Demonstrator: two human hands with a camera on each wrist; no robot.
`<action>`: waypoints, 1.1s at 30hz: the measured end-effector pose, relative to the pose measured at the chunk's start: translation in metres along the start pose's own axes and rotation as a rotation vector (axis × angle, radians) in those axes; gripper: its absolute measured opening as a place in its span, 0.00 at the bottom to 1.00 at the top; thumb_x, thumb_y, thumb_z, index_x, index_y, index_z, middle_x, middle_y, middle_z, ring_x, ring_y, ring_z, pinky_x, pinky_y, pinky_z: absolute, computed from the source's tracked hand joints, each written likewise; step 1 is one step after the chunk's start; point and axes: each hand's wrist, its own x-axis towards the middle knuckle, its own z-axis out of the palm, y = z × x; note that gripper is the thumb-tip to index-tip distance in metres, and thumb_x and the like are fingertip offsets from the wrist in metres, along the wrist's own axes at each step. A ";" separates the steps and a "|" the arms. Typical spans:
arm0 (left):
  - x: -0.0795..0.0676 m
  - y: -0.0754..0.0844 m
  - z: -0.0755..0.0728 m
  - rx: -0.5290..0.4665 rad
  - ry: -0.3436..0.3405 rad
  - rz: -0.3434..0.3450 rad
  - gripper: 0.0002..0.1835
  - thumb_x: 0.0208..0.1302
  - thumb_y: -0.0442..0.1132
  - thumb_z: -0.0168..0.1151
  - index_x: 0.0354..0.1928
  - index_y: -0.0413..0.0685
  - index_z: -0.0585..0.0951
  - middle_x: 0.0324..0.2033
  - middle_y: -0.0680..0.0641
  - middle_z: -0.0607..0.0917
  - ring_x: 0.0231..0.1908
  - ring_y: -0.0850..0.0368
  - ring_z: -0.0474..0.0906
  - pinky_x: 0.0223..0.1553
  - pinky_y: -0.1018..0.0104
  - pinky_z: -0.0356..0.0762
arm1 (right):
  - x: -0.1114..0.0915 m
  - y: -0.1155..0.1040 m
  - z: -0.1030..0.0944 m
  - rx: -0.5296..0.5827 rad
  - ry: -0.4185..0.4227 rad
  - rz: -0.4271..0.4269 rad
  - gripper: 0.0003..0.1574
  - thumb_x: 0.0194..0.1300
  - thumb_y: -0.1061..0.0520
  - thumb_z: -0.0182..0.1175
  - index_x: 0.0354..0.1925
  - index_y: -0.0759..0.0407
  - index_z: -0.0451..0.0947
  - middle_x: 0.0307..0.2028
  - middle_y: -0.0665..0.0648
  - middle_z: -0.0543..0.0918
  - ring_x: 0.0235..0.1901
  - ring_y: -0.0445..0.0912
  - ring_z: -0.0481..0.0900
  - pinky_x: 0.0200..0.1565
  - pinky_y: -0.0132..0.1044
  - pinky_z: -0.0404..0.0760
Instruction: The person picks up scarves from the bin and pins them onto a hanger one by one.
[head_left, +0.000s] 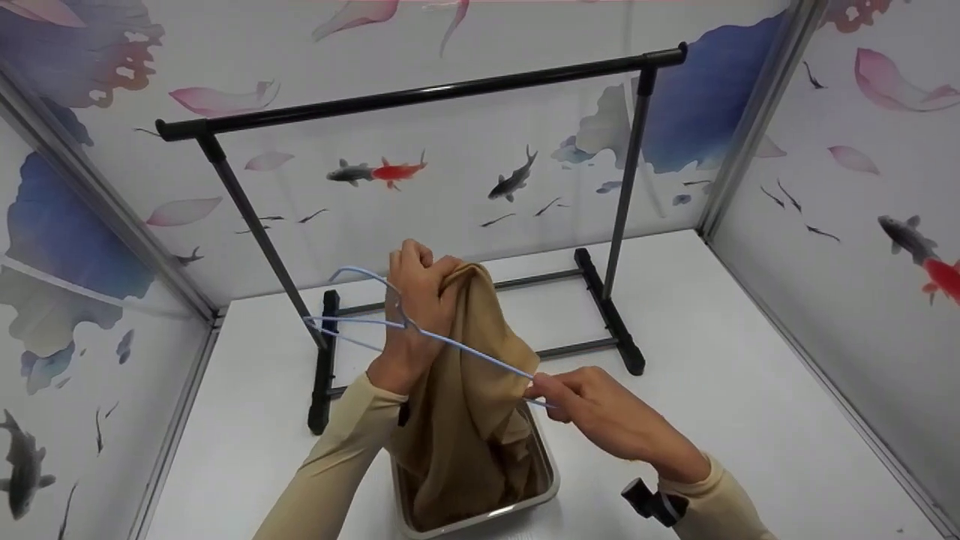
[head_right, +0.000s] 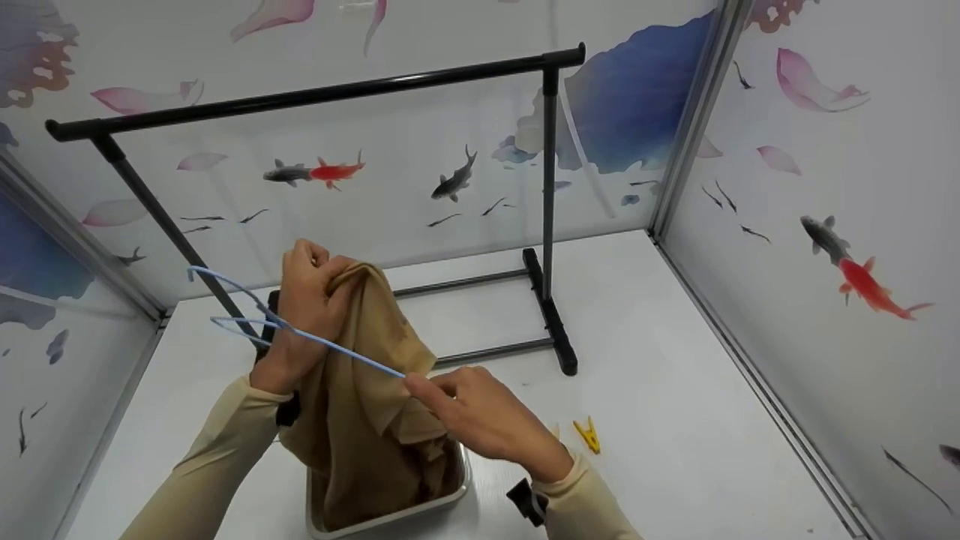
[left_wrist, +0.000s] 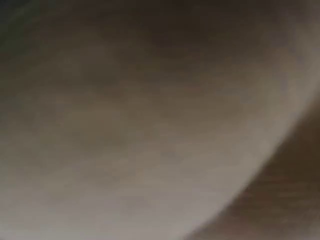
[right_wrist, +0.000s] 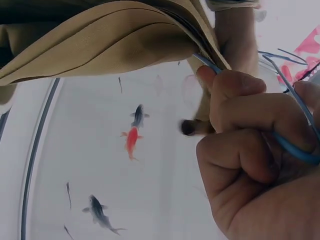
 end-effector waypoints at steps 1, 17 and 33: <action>-0.001 -0.002 0.001 0.049 -0.053 0.000 0.09 0.73 0.39 0.61 0.37 0.47 0.88 0.29 0.44 0.70 0.30 0.48 0.66 0.34 0.58 0.67 | 0.000 0.000 -0.001 0.024 -0.006 0.007 0.31 0.83 0.42 0.42 0.42 0.53 0.88 0.28 0.45 0.79 0.30 0.35 0.77 0.35 0.29 0.76; -0.029 -0.023 -0.022 0.117 -0.444 0.248 0.19 0.76 0.55 0.58 0.36 0.50 0.88 0.33 0.49 0.85 0.37 0.51 0.76 0.44 0.51 0.73 | 0.004 0.003 -0.024 0.243 -0.019 0.094 0.37 0.84 0.40 0.37 0.51 0.64 0.85 0.27 0.53 0.74 0.23 0.39 0.64 0.23 0.26 0.61; -0.040 -0.026 -0.038 -0.087 -0.429 0.308 0.08 0.73 0.44 0.63 0.42 0.54 0.89 0.41 0.53 0.86 0.45 0.55 0.81 0.49 0.52 0.77 | -0.002 0.006 -0.032 0.237 -0.071 0.007 0.39 0.85 0.44 0.39 0.20 0.69 0.62 0.18 0.50 0.64 0.15 0.38 0.56 0.20 0.28 0.58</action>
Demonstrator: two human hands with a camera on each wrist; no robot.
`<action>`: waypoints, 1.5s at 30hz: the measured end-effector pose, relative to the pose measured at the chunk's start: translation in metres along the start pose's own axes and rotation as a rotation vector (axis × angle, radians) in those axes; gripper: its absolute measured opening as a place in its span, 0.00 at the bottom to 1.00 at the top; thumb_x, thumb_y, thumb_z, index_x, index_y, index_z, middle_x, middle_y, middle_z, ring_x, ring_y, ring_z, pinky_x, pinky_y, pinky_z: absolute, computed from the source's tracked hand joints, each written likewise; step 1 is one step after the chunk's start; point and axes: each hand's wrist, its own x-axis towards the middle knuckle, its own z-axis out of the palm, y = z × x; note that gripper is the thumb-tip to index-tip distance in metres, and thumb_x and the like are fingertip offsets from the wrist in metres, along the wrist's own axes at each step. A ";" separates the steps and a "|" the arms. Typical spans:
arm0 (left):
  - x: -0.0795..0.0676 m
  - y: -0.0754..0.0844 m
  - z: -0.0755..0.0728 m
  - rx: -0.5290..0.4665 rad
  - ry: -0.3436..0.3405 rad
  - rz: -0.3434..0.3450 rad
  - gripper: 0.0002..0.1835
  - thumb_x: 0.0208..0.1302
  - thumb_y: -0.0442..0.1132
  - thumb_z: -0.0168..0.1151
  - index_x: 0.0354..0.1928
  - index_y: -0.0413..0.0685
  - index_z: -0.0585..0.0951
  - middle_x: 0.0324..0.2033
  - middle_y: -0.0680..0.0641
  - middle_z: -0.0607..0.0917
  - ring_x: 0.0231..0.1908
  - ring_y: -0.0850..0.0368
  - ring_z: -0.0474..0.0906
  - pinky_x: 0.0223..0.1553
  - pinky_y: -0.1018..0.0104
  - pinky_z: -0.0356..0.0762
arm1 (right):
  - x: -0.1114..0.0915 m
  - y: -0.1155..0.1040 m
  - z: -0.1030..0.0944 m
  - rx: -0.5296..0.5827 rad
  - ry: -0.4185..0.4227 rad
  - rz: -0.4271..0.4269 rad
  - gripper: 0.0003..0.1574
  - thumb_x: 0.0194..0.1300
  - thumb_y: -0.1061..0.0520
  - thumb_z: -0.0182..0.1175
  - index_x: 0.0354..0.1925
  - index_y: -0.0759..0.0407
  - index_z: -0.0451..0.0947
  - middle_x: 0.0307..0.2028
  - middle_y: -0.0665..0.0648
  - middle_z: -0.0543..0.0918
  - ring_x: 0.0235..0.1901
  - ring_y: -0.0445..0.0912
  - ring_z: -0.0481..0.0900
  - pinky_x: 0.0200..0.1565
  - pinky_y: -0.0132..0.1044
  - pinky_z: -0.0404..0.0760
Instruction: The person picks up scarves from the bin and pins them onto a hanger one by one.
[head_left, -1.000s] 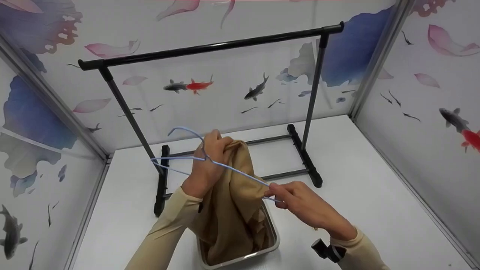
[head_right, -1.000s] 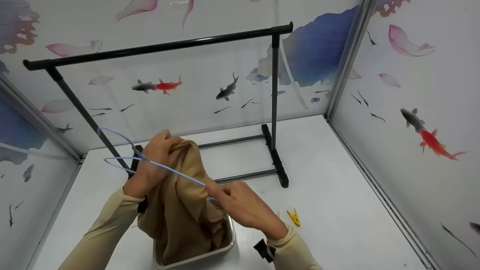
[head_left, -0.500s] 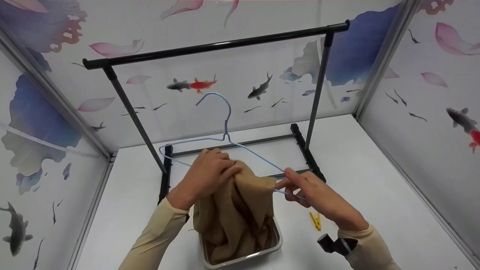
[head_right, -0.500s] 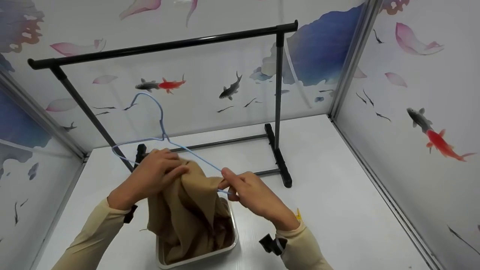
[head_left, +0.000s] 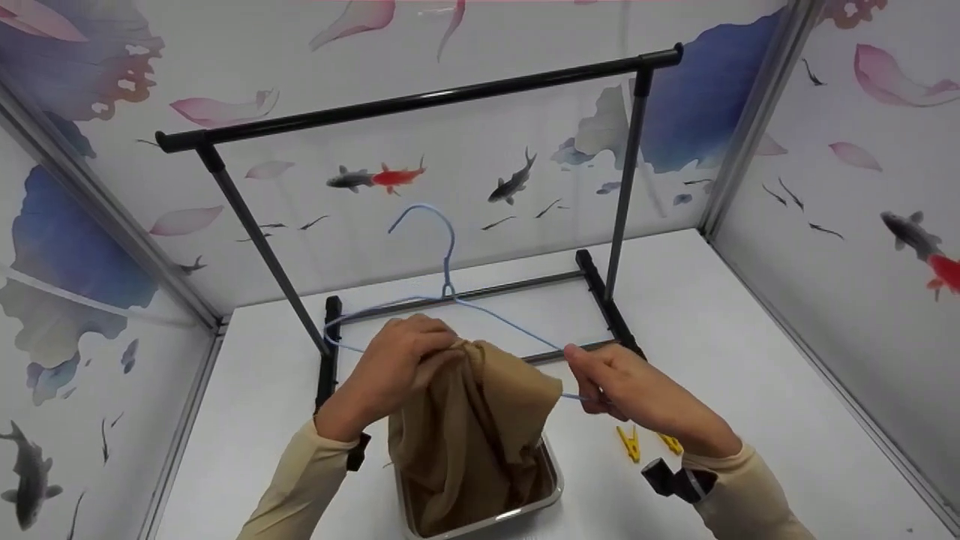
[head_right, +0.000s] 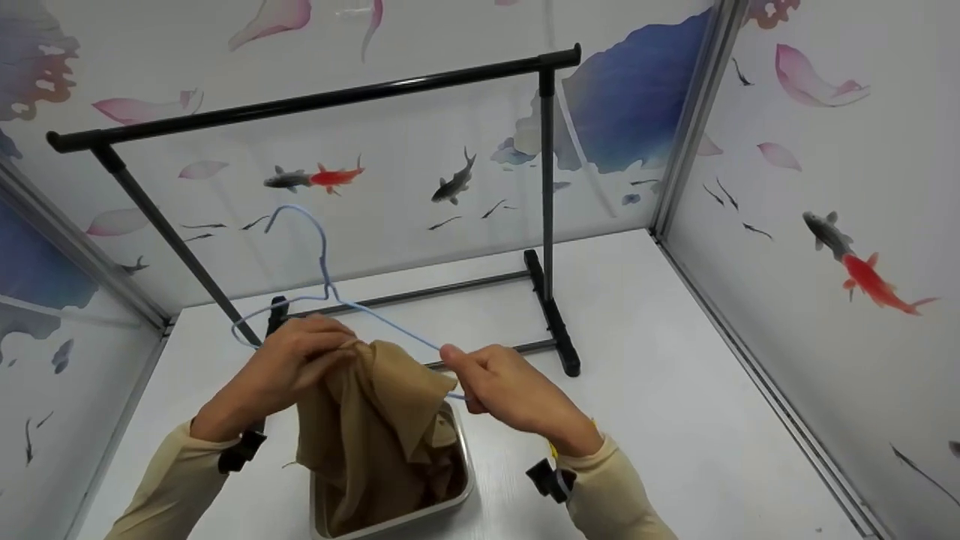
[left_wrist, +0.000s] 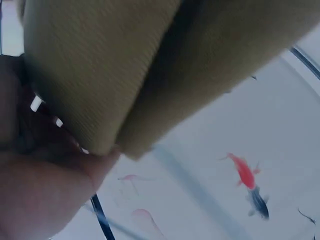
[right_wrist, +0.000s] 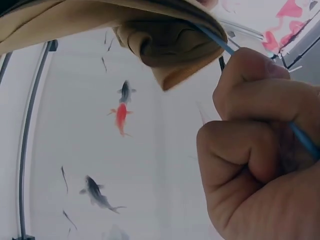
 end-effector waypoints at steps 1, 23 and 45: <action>0.002 0.001 0.002 0.016 0.046 -0.015 0.08 0.73 0.45 0.63 0.42 0.54 0.89 0.43 0.51 0.86 0.46 0.52 0.79 0.50 0.50 0.75 | 0.000 0.000 0.001 -0.004 -0.005 0.000 0.39 0.84 0.44 0.40 0.20 0.68 0.60 0.17 0.49 0.62 0.15 0.38 0.56 0.20 0.28 0.59; 0.022 0.007 0.013 0.029 -0.082 -0.346 0.14 0.77 0.46 0.58 0.53 0.46 0.83 0.37 0.47 0.89 0.38 0.49 0.85 0.43 0.51 0.82 | -0.006 -0.005 0.004 -0.022 0.096 -0.072 0.37 0.85 0.47 0.39 0.18 0.66 0.57 0.17 0.49 0.63 0.16 0.37 0.56 0.18 0.28 0.54; 0.009 0.009 -0.006 0.074 0.229 -0.038 0.03 0.72 0.33 0.62 0.39 0.43 0.83 0.35 0.48 0.86 0.42 0.50 0.82 0.56 0.48 0.75 | -0.004 -0.007 -0.006 0.020 0.018 -0.111 0.36 0.85 0.49 0.39 0.18 0.64 0.54 0.16 0.47 0.57 0.16 0.37 0.54 0.17 0.28 0.53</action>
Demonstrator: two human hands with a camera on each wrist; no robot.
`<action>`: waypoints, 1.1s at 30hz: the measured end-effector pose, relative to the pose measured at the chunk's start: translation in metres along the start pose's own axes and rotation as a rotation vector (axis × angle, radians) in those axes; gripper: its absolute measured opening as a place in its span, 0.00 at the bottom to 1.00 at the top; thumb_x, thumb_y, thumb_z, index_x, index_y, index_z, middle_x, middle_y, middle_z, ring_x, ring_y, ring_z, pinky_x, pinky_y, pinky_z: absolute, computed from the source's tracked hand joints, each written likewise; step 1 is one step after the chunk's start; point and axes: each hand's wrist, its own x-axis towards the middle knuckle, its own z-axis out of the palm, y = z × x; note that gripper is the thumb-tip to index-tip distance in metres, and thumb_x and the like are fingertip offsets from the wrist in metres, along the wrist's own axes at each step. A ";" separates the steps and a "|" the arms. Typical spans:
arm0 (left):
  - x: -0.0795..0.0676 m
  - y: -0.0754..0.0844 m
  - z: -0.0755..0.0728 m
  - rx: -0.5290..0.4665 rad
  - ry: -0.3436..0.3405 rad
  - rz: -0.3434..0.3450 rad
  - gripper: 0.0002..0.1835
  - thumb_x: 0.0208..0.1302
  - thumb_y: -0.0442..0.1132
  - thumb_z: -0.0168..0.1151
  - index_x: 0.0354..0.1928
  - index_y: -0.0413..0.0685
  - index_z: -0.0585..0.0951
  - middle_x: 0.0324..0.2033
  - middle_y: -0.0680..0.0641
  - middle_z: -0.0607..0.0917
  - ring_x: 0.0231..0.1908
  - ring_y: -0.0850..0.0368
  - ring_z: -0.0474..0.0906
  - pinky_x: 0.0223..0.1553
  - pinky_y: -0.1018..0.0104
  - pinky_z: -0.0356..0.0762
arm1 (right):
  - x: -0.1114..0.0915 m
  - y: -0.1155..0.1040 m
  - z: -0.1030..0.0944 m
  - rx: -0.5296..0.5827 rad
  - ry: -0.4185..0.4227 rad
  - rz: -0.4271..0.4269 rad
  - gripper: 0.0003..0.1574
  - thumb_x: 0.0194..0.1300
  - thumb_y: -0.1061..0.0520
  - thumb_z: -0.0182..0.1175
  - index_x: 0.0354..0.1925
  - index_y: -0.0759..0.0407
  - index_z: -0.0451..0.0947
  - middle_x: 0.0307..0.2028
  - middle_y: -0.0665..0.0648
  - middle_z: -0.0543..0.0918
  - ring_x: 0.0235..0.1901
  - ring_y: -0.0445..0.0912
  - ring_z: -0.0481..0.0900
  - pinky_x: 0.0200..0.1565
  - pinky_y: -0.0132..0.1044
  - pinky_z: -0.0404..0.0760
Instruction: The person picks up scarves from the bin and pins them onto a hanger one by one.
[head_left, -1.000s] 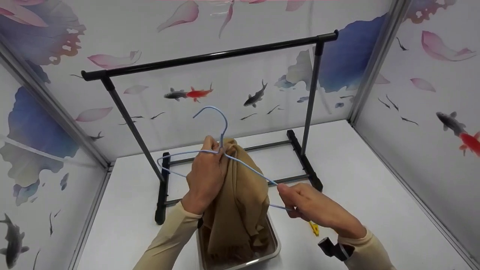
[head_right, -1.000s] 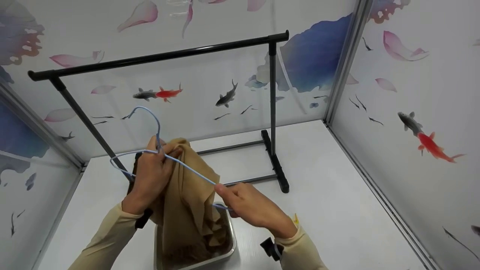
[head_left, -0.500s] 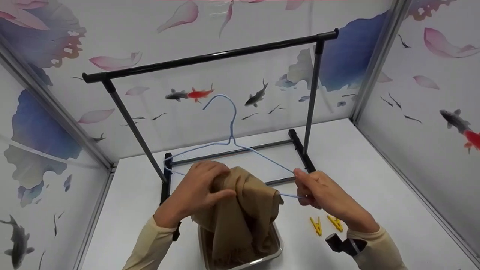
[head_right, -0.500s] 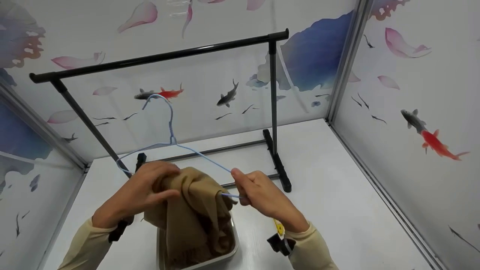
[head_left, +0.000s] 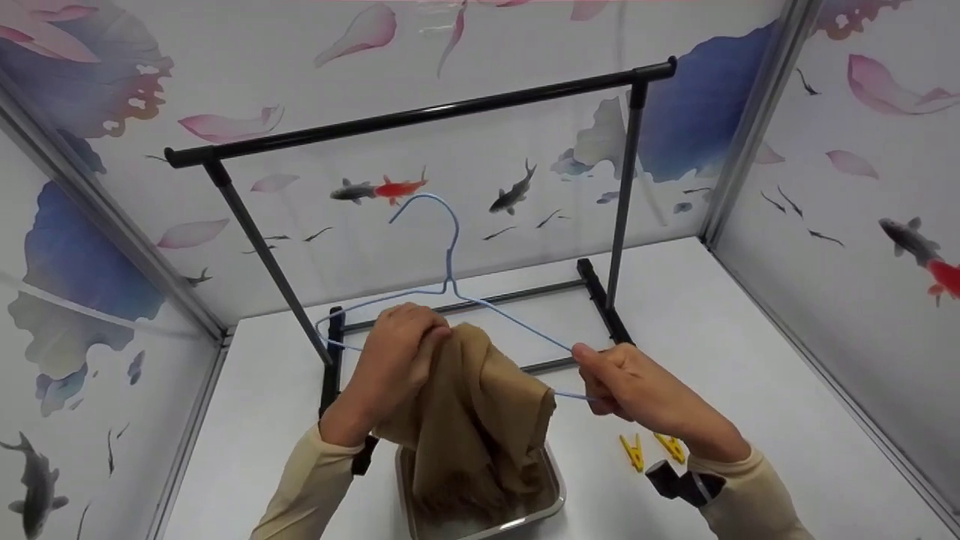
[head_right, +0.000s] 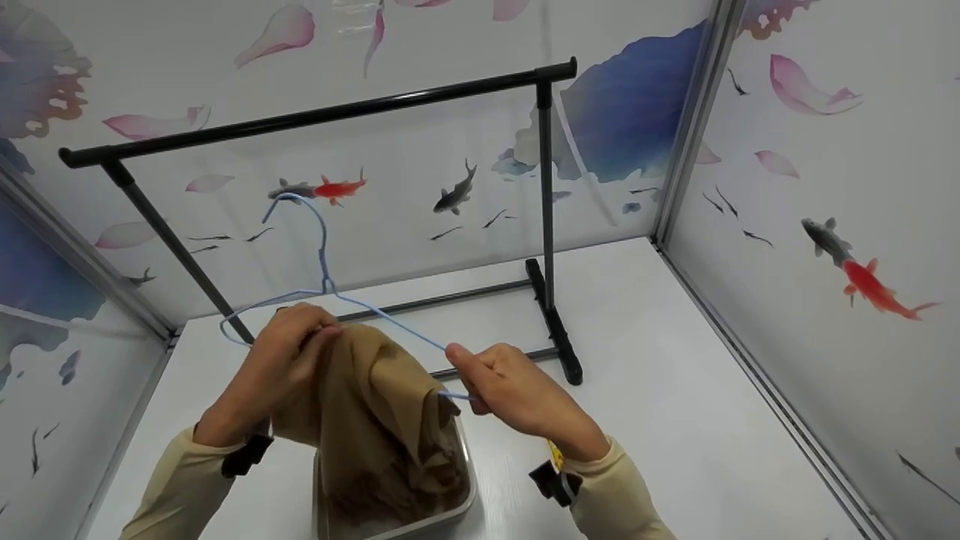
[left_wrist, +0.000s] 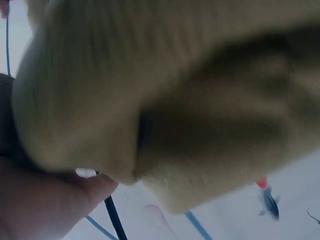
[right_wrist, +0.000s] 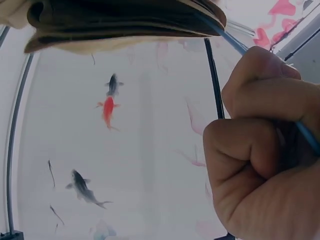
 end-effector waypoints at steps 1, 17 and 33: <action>0.003 0.001 0.001 -0.003 0.038 -0.012 0.03 0.73 0.33 0.62 0.39 0.43 0.83 0.35 0.47 0.86 0.41 0.50 0.82 0.54 0.49 0.76 | 0.000 0.000 0.001 0.009 -0.007 0.006 0.36 0.85 0.49 0.40 0.18 0.64 0.54 0.16 0.47 0.56 0.16 0.37 0.54 0.17 0.28 0.53; 0.005 -0.001 0.002 -0.011 -0.282 -0.125 0.06 0.73 0.36 0.61 0.43 0.45 0.86 0.41 0.48 0.89 0.46 0.50 0.85 0.53 0.49 0.78 | -0.001 -0.003 -0.001 0.006 0.020 0.001 0.37 0.85 0.48 0.39 0.18 0.65 0.55 0.16 0.48 0.58 0.16 0.37 0.56 0.17 0.28 0.55; 0.007 0.042 0.010 0.077 -0.276 0.101 0.08 0.73 0.47 0.63 0.43 0.56 0.89 0.38 0.57 0.89 0.50 0.58 0.80 0.68 0.32 0.61 | 0.008 -0.006 -0.003 -0.076 0.122 -0.048 0.38 0.85 0.48 0.40 0.16 0.64 0.60 0.14 0.51 0.67 0.15 0.39 0.64 0.17 0.28 0.59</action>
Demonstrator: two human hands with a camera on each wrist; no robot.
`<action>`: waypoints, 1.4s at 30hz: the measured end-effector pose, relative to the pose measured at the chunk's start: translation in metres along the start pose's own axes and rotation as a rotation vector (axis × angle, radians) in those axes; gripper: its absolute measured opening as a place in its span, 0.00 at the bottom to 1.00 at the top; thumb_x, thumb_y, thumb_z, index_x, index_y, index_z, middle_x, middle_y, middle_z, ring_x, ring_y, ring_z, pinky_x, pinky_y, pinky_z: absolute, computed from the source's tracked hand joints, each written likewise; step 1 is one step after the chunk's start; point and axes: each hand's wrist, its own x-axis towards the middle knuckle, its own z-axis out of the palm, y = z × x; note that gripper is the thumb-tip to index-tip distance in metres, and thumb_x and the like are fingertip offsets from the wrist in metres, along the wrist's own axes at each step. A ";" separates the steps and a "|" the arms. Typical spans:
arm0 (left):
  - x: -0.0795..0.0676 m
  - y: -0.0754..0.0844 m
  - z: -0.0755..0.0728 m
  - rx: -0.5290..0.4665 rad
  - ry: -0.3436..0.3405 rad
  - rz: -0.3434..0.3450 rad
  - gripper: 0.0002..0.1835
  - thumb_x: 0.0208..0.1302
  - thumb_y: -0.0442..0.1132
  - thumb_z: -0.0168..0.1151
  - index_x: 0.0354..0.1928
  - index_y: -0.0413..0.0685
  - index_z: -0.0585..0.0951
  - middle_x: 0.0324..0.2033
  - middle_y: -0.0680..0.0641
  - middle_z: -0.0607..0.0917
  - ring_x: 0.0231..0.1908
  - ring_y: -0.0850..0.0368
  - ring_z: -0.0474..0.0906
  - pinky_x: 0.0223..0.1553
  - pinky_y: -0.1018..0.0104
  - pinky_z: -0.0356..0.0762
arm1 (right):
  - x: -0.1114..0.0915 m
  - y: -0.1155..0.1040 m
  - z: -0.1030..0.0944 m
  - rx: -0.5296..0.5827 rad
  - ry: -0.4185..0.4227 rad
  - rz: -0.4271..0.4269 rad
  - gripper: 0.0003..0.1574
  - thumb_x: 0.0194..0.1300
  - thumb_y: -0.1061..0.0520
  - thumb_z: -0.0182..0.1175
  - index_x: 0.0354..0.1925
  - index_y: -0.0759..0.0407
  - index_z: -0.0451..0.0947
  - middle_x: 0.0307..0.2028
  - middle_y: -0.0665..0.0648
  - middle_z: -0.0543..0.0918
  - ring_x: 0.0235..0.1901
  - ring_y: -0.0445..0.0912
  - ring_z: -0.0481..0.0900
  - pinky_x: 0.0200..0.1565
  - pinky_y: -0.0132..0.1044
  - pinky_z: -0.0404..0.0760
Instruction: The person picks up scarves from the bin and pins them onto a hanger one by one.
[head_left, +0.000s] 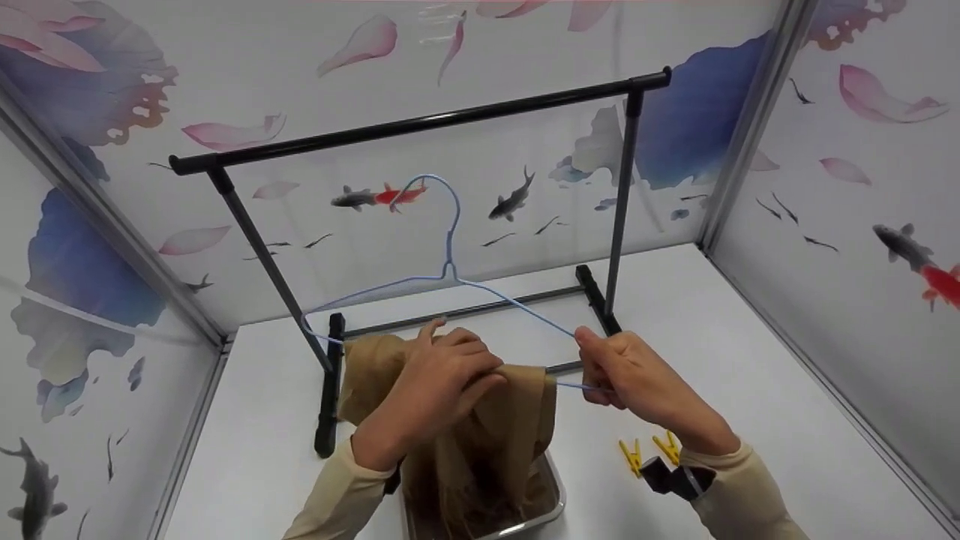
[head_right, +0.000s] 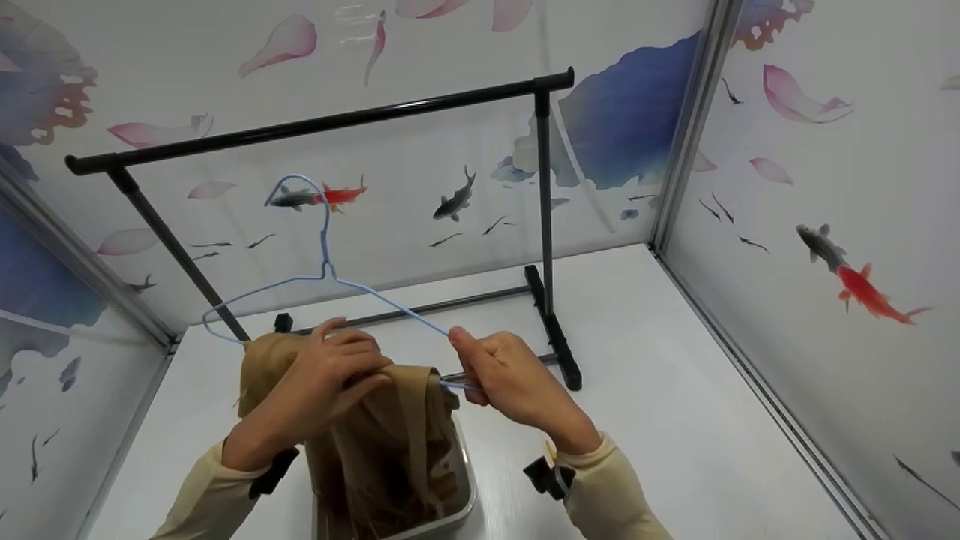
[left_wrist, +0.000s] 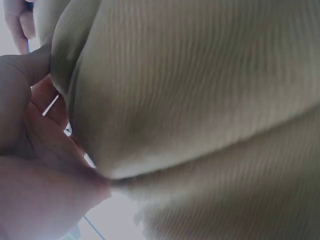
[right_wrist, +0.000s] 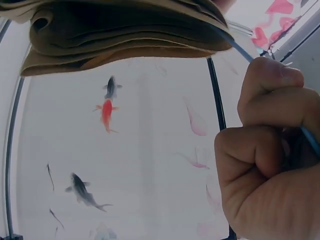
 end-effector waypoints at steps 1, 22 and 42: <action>0.002 0.002 -0.001 0.011 0.007 -0.001 0.08 0.73 0.47 0.63 0.43 0.56 0.89 0.37 0.57 0.89 0.51 0.58 0.80 0.68 0.31 0.59 | 0.002 0.000 0.001 0.000 0.002 -0.007 0.38 0.85 0.48 0.40 0.16 0.64 0.61 0.15 0.51 0.66 0.15 0.39 0.64 0.17 0.27 0.59; 0.006 0.004 -0.007 0.038 0.079 0.034 0.13 0.74 0.52 0.61 0.49 0.55 0.86 0.45 0.56 0.88 0.56 0.56 0.79 0.69 0.29 0.57 | 0.019 0.001 0.002 -0.189 -0.044 0.134 0.15 0.69 0.43 0.67 0.39 0.51 0.90 0.29 0.48 0.82 0.27 0.42 0.73 0.33 0.34 0.77; -0.055 -0.077 -0.063 0.003 0.181 -0.153 0.08 0.68 0.34 0.67 0.47 0.49 0.88 0.41 0.51 0.90 0.46 0.51 0.85 0.58 0.47 0.77 | 0.009 0.001 -0.037 -0.123 -0.136 0.122 0.13 0.70 0.48 0.66 0.34 0.53 0.91 0.18 0.45 0.57 0.16 0.38 0.52 0.19 0.31 0.54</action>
